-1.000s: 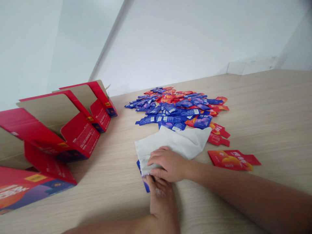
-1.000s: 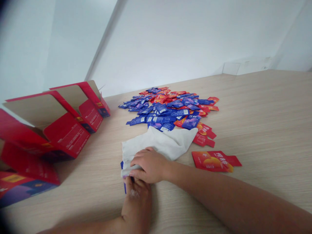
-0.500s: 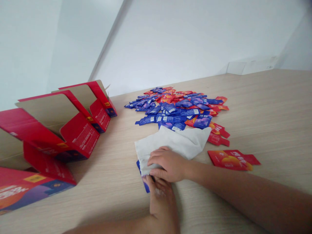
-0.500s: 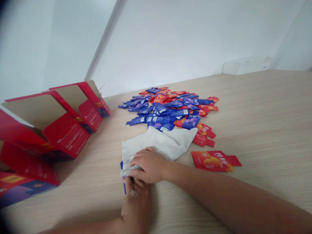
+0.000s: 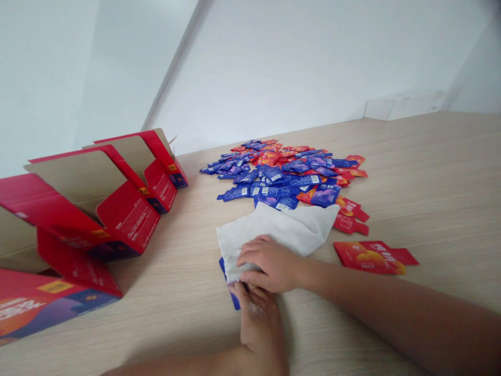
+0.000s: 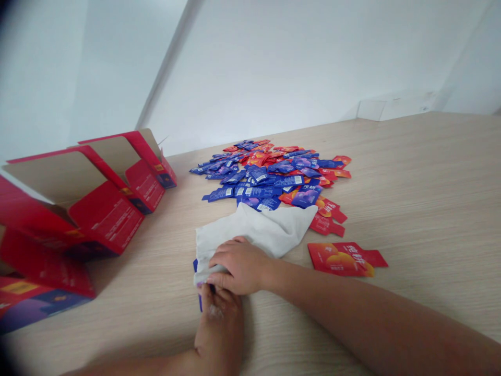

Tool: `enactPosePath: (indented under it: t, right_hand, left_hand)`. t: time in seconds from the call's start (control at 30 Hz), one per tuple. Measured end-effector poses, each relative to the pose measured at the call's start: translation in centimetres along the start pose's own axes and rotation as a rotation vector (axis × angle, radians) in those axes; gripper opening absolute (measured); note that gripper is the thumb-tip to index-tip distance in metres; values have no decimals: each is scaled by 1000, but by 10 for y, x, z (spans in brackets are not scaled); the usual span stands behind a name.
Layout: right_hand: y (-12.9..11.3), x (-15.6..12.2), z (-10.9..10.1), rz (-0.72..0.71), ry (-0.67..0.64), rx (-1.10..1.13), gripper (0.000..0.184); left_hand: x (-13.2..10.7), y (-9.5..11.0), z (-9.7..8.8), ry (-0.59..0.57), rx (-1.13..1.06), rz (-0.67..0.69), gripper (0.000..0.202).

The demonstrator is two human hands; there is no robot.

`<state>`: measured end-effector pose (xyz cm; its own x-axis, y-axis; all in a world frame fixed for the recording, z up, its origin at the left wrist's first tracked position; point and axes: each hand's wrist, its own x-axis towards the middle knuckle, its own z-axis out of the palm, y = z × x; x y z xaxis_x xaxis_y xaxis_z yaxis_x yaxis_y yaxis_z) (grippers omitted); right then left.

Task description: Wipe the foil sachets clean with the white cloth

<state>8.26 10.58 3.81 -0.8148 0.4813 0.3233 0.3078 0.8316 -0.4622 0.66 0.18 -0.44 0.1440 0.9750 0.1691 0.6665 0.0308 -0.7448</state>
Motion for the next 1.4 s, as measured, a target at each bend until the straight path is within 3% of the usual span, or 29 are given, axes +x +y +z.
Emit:
enactPosePath:
  t: [0.03,0.23,0.33,0.47,0.53,0.73,0.97,1.13,1.4]
  right_hand:
    - [0,0,0,-1,1,1,28]
    - [1,0,1,-2,7,1,27]
    - [0,0,1,3,1,0,28]
    - [0,0,0,10,-5,-1,28]
    - [0,0,0,9,-5,0,29]
    - [0,0,0,4,-5,13,28]
    - [0,0,0,4,-1,0,28]
    - [0,0,0,7,-11,-12,28]
    - [1,0,1,1,3,3,28]
  left_hand:
    - [0,1,1,-52,25,-77,38]
    - [-2,11,7,-46,11,-90,37]
    - [-1,8,5,-41,-95,-118,37]
    - [0,2,3,16,-259,-51,39]
    - [0,4,4,-33,-218,-122,38]
    - [0,12,8,-73,-21,-68,38]
    - [0,-1,-1,-52,20,6,38]
    - [0,3,-1,-123,48,-16,38]
    - [-1,7,3,-69,85,-50,38]
